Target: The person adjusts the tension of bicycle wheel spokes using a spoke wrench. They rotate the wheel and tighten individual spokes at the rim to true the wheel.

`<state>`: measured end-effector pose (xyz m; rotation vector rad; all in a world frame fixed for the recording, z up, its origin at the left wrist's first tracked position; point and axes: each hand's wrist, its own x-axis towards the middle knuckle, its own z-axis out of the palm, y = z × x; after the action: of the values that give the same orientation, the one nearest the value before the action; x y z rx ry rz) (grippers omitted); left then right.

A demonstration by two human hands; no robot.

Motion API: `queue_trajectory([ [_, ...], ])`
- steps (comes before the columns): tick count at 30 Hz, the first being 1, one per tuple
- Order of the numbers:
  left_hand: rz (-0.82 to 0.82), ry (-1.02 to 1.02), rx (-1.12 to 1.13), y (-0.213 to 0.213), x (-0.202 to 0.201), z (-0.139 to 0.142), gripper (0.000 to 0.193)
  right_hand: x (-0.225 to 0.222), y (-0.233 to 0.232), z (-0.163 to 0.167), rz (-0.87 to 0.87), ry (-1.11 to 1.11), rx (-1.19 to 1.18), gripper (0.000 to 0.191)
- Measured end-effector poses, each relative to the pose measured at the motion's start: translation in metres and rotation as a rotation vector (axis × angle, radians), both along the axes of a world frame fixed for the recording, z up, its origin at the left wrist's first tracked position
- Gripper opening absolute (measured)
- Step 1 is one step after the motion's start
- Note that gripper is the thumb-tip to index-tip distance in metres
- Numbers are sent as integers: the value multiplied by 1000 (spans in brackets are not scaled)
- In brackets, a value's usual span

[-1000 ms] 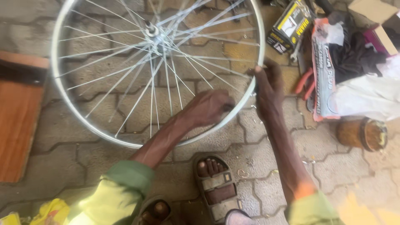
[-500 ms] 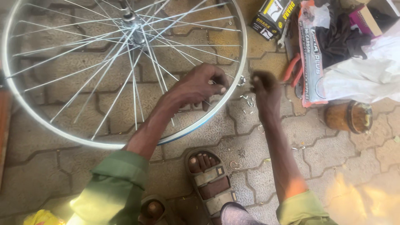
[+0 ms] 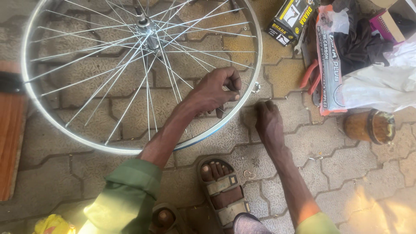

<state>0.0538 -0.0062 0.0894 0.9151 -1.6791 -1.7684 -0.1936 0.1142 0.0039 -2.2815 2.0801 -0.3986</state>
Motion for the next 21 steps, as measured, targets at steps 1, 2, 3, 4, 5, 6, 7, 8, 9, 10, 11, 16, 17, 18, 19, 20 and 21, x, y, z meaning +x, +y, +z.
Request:
queue_trajectory([
  [1, 0, -21, 52, 1, 0, 1, 20, -2, -3, -2, 28, -8, -6, 20],
  [2, -1, -41, 103, 3, 1, 3, 17, -4, -7, -3, 56, -15, -12, 16],
  [3, -1, -57, 154, 4, 0, 5, 15, -6, -10, -3, 87, 15, 33, 14],
  [4, 1, -85, 154, 6, 0, 7, 15, -9, -14, -2, 119, 45, 78, 11],
  [5, 2, -114, 158, 7, 0, 9, 16, -10, -16, 0, 149, 74, 126, 9],
  [6, 1, -143, 165, 9, 0, 10, 16, -9, -17, 2, 123, 79, 167, 9],
  [7, -2, -128, 150, 9, 0, 10, 16, -8, -17, 4, 97, 85, 209, 9],
  [8, -3, -113, 133, 10, -1, 10, 16, -6, -17, 8, 72, 90, 247, 9],
  [9, -2, -98, 116, 9, -1, 8, 16, -5, -16, 14, 18, -29, 238, 11],
  [10, 2, -95, 140, 9, -2, 5, 16, -2, -13, 20, -37, -149, 231, 13],
  [11, 8, -91, 162, 7, -3, 1, 16, 1, -12, 26, -90, -269, 222, 15],
  [16, 1, -32, -64, 2, -5, -15, 17, 28, -5, 56, -306, -1041, 186, 12],
  [17, -1, -69, -52, 2, -5, -15, 16, 36, -4, 61, -279, -1179, 166, 10],
  [18, -4, -107, -40, 4, -5, -15, 14, 43, -2, 66, -293, -1184, 136, 10],
  [19, -8, -124, 22, 4, -4, -13, 12, 50, -3, 71, -303, -1189, 103, 10],
  [20, -12, -142, 86, 5, -3, -10, 11, 57, -3, 76, -312, -1195, 73, 10],
  [21, -14, -160, 150, 7, -2, -7, 10, 63, -4, 80, -306, -1196, 51, 11],
])
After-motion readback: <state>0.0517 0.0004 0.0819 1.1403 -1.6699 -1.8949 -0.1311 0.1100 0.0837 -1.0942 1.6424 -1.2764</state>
